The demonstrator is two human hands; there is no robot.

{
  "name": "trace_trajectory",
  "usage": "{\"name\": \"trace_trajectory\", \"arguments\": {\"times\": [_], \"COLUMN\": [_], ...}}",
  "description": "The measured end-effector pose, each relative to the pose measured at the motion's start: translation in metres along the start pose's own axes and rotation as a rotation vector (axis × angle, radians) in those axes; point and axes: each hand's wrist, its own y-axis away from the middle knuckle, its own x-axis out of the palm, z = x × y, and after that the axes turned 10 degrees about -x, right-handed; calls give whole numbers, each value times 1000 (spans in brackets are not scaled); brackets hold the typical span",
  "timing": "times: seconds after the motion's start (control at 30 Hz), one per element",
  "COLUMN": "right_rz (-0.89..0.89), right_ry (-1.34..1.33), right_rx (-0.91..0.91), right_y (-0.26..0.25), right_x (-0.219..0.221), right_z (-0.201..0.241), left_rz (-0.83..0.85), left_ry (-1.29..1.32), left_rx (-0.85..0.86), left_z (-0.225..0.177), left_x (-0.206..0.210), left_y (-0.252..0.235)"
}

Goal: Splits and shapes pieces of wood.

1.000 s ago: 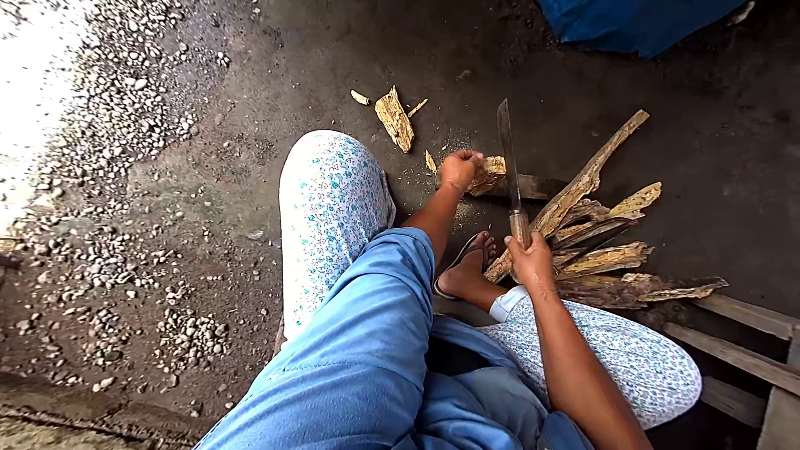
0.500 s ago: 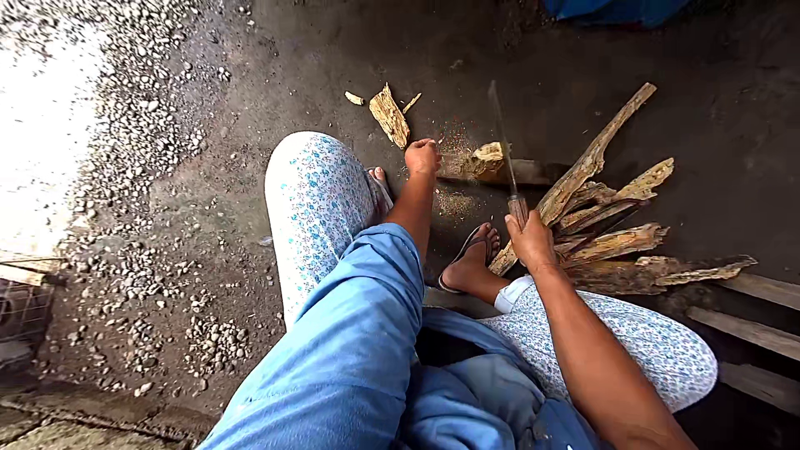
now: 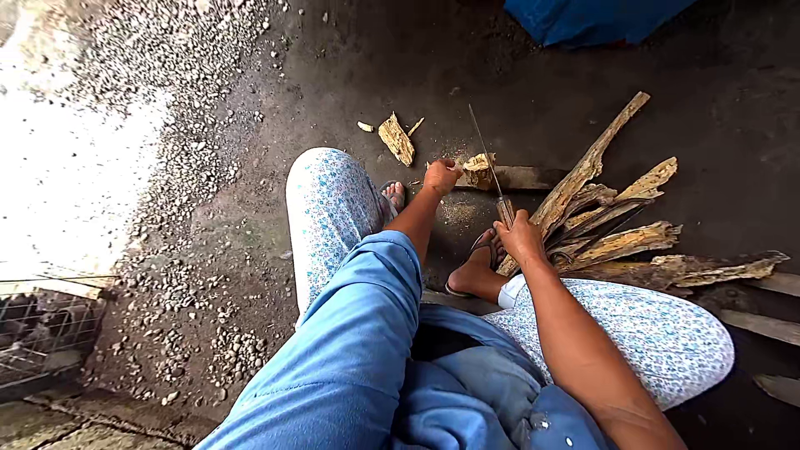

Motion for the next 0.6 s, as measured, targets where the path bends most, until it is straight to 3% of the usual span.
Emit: {"name": "trace_trajectory", "arguments": {"times": [0.17,0.37,0.6], "right_rz": [-30,-50,-43], "right_ry": [-92,-200,-236], "right_rx": [32,39,68], "right_y": [-6,-1,6], "right_x": [-4,-6,-8], "right_z": [5,-5,-6], "left_rz": [-115,-140,-106], "left_ry": [76,212,209], "left_rx": [38,177,148], "left_z": [-13,-46,-32], "left_x": [-8,-11,-15], "left_y": [9,51,63]}}
